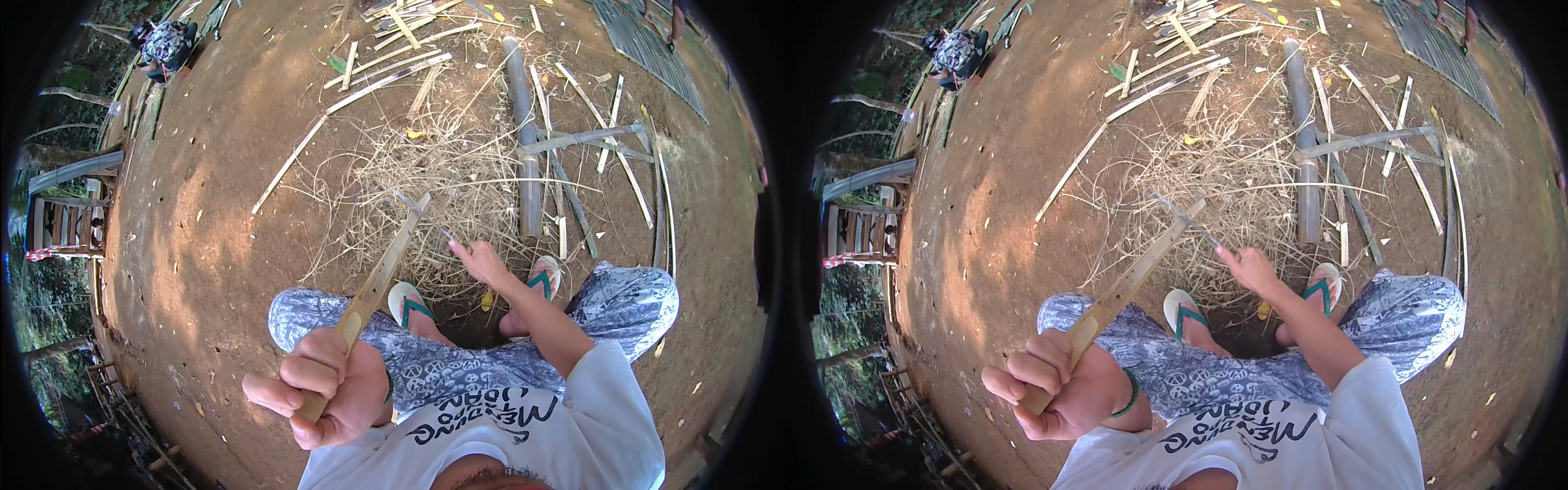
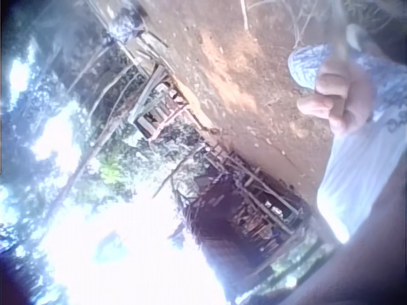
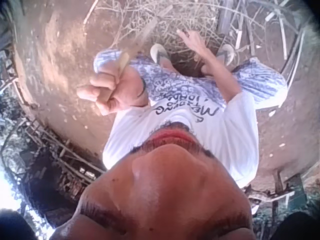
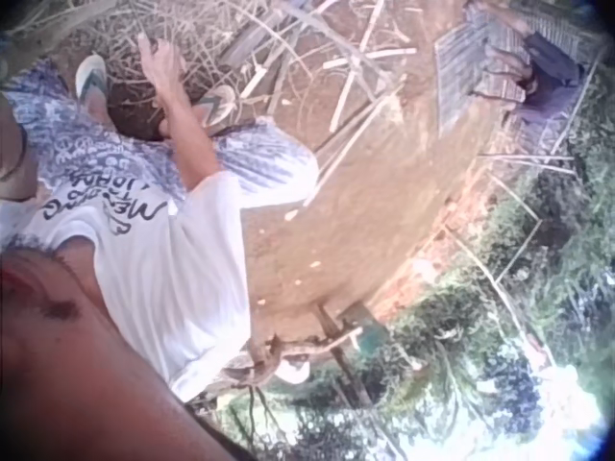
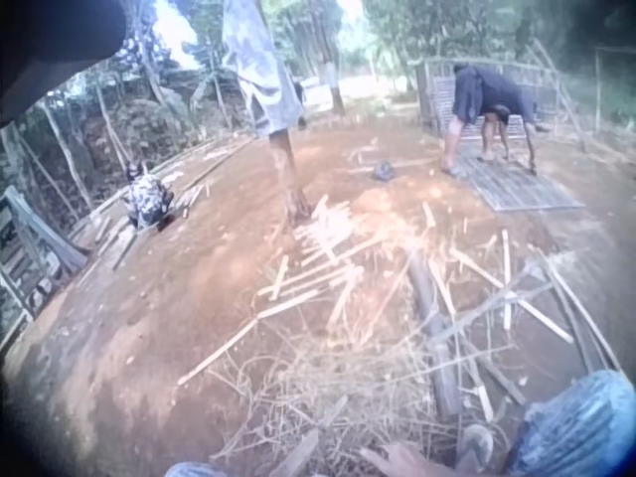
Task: The person sits on the ground and uses a large machete to split long bamboo poles into thin strips. They hold the bamboo vertically and strike it with the blade to separate the layers, occasionally inspecting the resulting strips.
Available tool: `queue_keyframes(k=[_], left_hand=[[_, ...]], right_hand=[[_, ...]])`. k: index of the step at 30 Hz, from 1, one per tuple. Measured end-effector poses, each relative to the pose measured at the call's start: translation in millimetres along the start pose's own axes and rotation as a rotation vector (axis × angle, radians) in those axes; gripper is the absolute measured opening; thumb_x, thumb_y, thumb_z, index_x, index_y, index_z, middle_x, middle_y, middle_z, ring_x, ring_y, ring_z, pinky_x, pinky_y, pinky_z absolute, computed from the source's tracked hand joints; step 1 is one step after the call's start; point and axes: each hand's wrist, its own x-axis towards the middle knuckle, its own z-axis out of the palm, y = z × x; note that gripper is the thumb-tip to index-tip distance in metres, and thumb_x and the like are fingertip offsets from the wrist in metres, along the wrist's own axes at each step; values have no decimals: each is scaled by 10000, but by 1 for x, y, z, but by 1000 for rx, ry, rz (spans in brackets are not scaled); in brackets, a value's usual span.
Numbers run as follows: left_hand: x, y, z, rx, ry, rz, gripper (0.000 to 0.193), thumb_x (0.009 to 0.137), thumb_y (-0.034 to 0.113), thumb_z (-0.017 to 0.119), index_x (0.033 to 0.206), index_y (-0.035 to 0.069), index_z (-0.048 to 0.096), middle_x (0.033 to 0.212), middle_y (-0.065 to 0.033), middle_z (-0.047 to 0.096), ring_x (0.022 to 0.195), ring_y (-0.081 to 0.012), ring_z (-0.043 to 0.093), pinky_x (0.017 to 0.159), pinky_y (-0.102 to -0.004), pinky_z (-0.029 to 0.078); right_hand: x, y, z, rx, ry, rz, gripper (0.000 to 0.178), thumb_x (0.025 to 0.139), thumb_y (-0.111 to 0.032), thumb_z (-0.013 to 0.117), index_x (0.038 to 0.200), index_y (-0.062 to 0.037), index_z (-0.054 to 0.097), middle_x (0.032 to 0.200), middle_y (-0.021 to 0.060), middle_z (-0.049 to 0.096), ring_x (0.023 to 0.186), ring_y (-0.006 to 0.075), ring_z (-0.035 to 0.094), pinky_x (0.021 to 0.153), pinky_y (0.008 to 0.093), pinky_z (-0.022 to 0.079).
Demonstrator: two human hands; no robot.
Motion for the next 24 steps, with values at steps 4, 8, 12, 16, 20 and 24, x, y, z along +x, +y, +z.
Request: queue_keyframes(k=[4,8,12,16,20,24], left_hand=[[2,2,-3,3,-26,-18,251,980,321,534,971,127,374,558,-10,420,482,-108,328,448,-280,269],[0,3,-8,20,21,-20,268,972,342,542,965,134,373,552,-7,407,483,-110,327,453,-284,265],[4,6,16,50,39,-63,270,947,359,543,911,142,385,577,14,381,509,-83,327,510,-242,266],[11,1,11,30,-12,39,300,974,373,521,911,125,366,583,30,321,505,-62,269,500,-226,240],[16,-5,19,188,54,9,364,989,366,599,955,125,328,573,31,301,495,-57,259,467,-244,224],[36,-10,18,204,88,-9,283,1056,330,494,958,121,330,551,42,274,465,-37,209,444,-223,189]], right_hand=[[39,25,2,-91,-6,139,845,911,-730,431,713,46,702,721,269,672,804,408,697,793,495,535],[39,26,10,-15,-72,218,873,897,-760,412,899,57,721,893,296,688,922,433,682,880,499,525],[61,53,16,-108,-84,392,973,890,-790,378,1113,104,688,1228,326,627,1185,423,609,1006,464,485],[51,38,24,-20,-49,388,886,900,-769,410,837,58,722,742,187,703,747,294,717,781,420,558],[57,35,29,294,-63,393,720,933,-647,522,687,15,663,610,110,634,565,228,632,599,391,515],[41,-10,7,420,-107,324,675,949,-619,529,629,-29,609,572,79,595,500,188,570,530,375,460]])
